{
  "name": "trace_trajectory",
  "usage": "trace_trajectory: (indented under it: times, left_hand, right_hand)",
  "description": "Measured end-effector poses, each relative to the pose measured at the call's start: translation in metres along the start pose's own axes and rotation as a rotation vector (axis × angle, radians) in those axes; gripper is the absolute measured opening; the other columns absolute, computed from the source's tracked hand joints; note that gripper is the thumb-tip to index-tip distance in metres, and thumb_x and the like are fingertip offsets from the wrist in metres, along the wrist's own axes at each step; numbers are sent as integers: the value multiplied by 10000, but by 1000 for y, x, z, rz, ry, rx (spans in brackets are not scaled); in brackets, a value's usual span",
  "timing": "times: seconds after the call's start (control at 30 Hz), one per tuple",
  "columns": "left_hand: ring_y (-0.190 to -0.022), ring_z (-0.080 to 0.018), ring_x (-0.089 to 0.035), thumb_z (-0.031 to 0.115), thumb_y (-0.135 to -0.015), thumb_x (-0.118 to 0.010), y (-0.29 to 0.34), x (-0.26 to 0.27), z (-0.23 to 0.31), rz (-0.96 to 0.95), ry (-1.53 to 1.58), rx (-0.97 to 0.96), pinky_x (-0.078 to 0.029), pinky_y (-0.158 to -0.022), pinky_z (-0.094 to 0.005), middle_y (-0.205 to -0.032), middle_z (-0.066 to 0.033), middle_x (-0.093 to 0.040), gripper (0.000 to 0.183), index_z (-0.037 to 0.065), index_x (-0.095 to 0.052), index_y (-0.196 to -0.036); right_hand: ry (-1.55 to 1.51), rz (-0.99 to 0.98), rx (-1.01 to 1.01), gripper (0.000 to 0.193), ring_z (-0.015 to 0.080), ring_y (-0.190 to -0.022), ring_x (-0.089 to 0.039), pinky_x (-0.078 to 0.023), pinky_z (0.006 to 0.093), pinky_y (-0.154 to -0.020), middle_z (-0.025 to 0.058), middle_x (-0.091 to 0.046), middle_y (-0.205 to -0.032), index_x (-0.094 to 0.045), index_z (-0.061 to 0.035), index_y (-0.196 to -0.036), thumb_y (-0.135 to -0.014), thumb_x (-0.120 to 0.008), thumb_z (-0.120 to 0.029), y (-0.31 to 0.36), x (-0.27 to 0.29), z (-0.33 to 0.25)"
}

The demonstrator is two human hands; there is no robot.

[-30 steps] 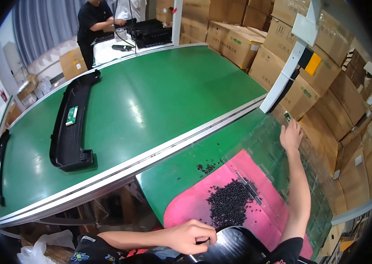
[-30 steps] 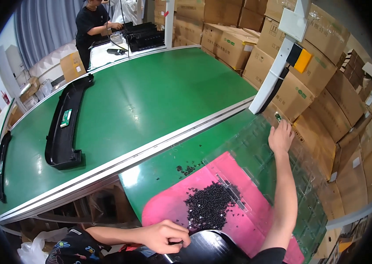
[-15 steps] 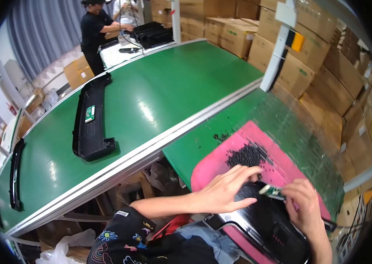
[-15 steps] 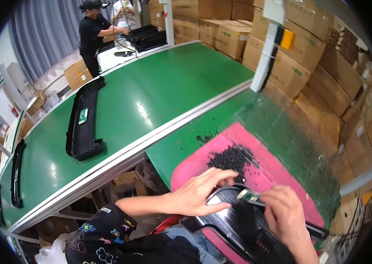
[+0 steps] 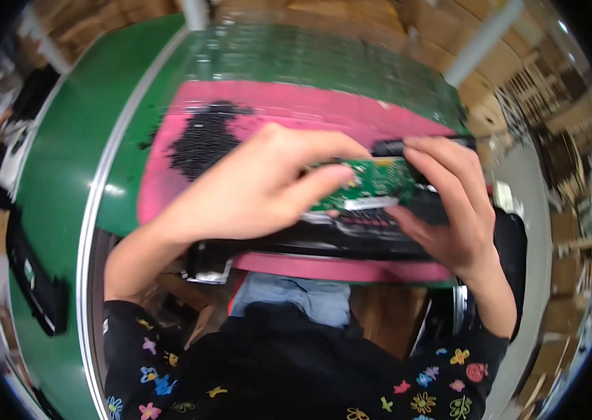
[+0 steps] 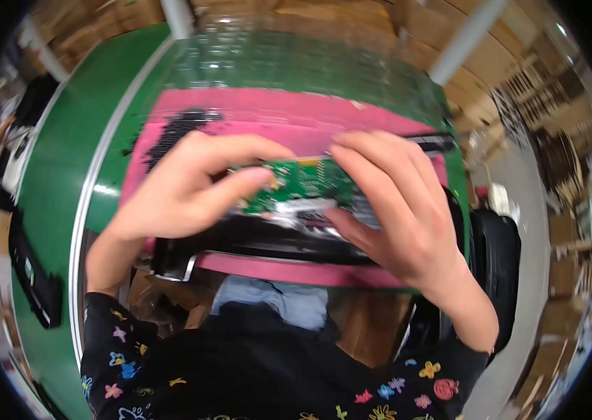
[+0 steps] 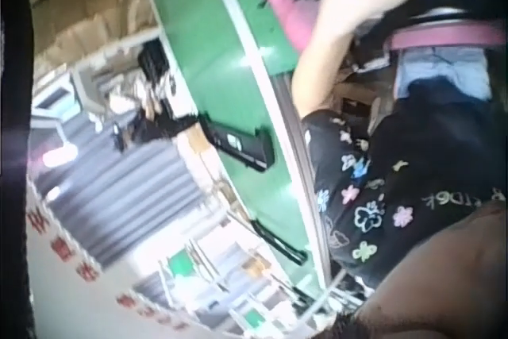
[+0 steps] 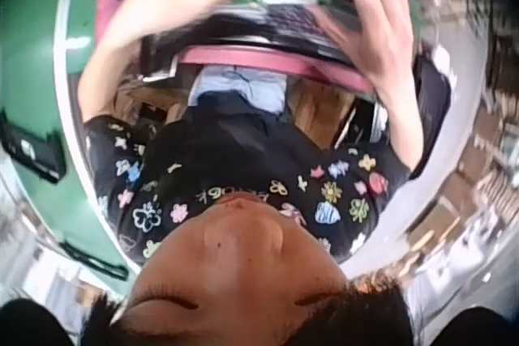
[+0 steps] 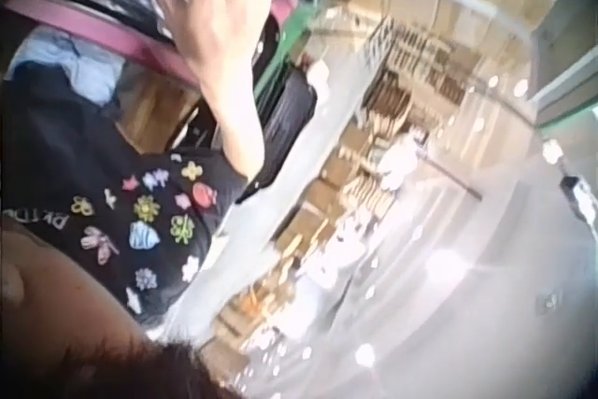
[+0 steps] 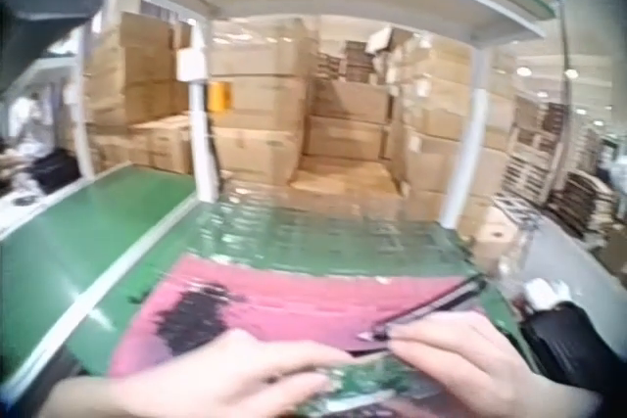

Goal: Assemble electronic components by installing a PCB into a plastic casing and fastening it with screws using an electric screwdriver.

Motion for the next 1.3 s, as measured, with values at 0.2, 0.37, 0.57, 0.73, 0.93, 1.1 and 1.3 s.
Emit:
trace_trajectory:
  times: [0.2,0.37,0.57,0.73,0.93,1.1,1.3]
  left_hand:
    - [-766,-108,-652,64,-964,-563,-24,-25,-20,-192,401,254,-531,-624,-227,-951,-79,-698,256,-36,-610,-1195]
    - [-880,-136,-648,3,-762,-774,-27,-24,-45,-13,176,123,-573,-672,-240,-1116,-92,-654,484,-14,-609,-1216]
    - [-794,-185,-652,86,-656,-831,-21,-50,-63,-288,-103,78,-547,-589,-278,-920,-88,-626,522,0,-619,-1125]
    - [-706,-208,-614,119,-635,-836,-11,-57,-69,-341,-137,64,-521,-596,-306,-860,-89,-591,491,13,-623,-1063]
    - [-759,-273,-630,152,-655,-835,-16,-58,-83,-327,-293,165,-515,-649,-349,-973,-81,-589,510,28,-632,-1106]
    - [-792,-278,-637,168,-656,-831,-16,-62,-84,-322,-342,151,-521,-662,-361,-967,-74,-585,509,35,-632,-1106]
    - [-812,-268,-637,178,-654,-830,-18,-66,-86,-318,-369,129,-527,-656,-359,-956,-71,-579,506,38,-633,-1099]
  right_hand:
    - [-27,20,-135,617,338,-1037,-615,-501,405,-890,171,-623,-1159,-599,34,-1162,-597,-837,-41,24,12,16]
    - [-122,32,-366,596,315,-987,-632,-517,377,-857,154,-635,-1119,-615,13,-1141,-598,-851,-58,57,-4,39]
    - [-334,-160,-497,534,324,-986,-615,-508,382,-857,144,-634,-1075,-630,5,-1064,-594,-861,-97,80,-27,45]
    - [-445,-201,-557,547,321,-1015,-602,-498,387,-882,136,-628,-1100,-625,-4,-1063,-584,-869,-103,92,-45,46]
    - [-422,-177,-685,548,311,-1030,-618,-499,375,-891,136,-633,-1138,-642,-4,-1053,-556,-860,-73,102,-63,62]
    - [-401,-206,-711,566,310,-1065,-598,-489,381,-900,128,-620,-1157,-645,-12,-1073,-553,-859,-70,104,-69,62]
    - [-391,-214,-729,579,314,-1073,-584,-481,388,-909,122,-614,-1154,-648,-19,-1084,-547,-859,-71,106,-69,63]
Point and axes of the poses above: each hand's wrist, its own y-axis away from the middle knuckle, its own x-axis out of the back of the hand, z = x × y, the point moved 5 cm from there along -y, towards the middle knuckle
